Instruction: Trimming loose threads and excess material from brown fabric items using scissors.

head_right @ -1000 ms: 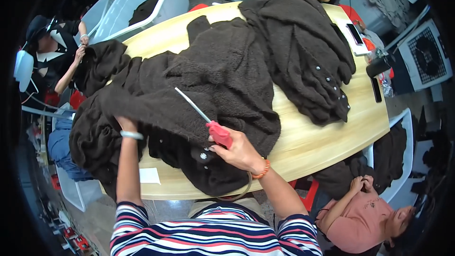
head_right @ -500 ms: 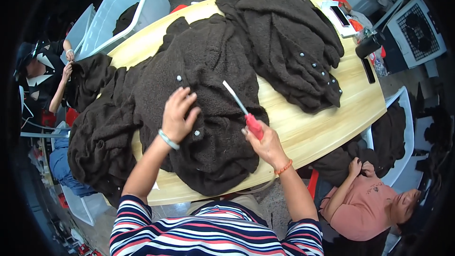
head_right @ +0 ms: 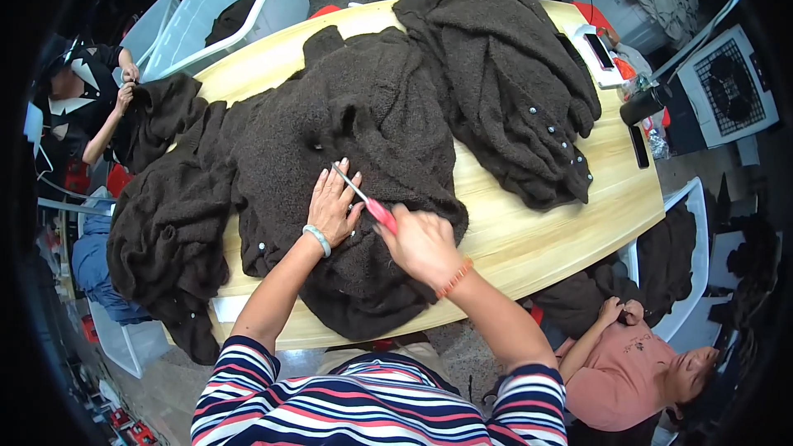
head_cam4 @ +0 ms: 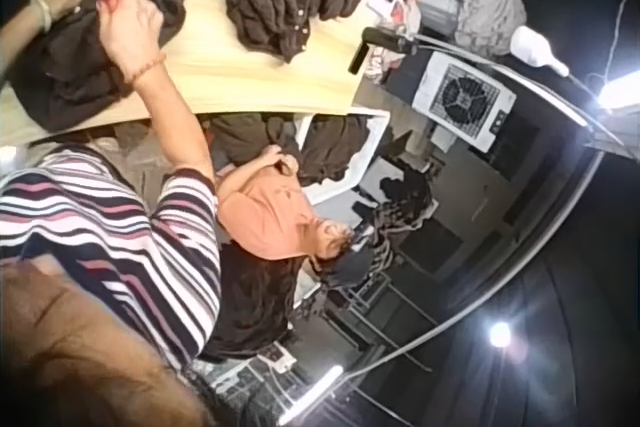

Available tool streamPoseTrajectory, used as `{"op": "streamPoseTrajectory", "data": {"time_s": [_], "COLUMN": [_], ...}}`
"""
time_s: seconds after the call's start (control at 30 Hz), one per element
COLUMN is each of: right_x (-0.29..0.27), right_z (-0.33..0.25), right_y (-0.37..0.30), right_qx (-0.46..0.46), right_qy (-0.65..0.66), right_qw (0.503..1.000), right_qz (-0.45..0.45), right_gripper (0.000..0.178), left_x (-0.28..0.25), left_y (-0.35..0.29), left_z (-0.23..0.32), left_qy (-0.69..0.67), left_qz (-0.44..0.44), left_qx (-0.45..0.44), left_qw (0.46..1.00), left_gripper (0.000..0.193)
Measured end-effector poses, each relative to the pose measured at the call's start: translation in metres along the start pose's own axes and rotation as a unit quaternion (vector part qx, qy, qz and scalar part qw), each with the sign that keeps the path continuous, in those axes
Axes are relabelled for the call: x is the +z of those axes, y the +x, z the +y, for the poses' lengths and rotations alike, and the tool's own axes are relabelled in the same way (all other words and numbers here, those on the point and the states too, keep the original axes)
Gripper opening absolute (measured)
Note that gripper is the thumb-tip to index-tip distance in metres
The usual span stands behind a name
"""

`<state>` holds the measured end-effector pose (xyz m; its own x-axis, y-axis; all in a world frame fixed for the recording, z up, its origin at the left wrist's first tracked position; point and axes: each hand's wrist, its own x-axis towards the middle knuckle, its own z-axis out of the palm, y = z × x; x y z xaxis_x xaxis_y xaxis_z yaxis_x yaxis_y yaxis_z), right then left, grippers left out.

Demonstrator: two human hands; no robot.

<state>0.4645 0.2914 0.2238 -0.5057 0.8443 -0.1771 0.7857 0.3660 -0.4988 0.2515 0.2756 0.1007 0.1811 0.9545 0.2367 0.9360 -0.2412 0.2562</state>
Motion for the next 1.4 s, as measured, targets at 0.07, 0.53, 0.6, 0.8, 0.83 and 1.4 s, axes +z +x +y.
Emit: {"op": "streamPoseTrajectory", "data": {"time_s": [0.07, 0.53, 0.6, 0.8, 0.83, 1.4], "right_x": [0.002, -0.015, -0.015, -0.012, -0.011, -0.012], "right_z": [-0.004, 0.024, 0.023, 0.017, 0.016, 0.011], "right_y": [0.027, -0.106, -0.108, -0.124, -0.126, -0.069], "right_qx": [-0.010, 0.043, 0.042, 0.021, 0.018, -0.013], "right_qy": [0.001, 0.020, 0.007, -0.041, -0.036, -0.029], "right_qw": [1.000, 0.990, 0.989, 0.977, 0.974, 0.997], "right_qz": [0.011, -0.131, -0.142, -0.209, -0.224, -0.070], "right_gripper": [0.032, 0.032, 0.031, 0.030, 0.031, 0.027], "left_x": [-0.001, -0.005, -0.002, 0.012, 0.012, 0.007], "left_y": [0.000, -0.057, -0.083, -0.093, -0.096, 0.000], "left_z": [0.000, 0.035, 0.050, 0.037, 0.034, -0.026], "left_qy": [-0.008, -0.041, -0.095, -0.167, -0.167, -0.071], "left_qz": [-0.015, 0.037, 0.025, 0.047, 0.050, 0.105], "left_qx": [-0.009, -0.056, -0.061, -0.068, -0.067, -0.093], "left_qw": [1.000, 0.997, 0.993, 0.982, 0.982, 0.988], "left_gripper": [0.058, 0.055, 0.055, 0.053, 0.053, 0.046]}}
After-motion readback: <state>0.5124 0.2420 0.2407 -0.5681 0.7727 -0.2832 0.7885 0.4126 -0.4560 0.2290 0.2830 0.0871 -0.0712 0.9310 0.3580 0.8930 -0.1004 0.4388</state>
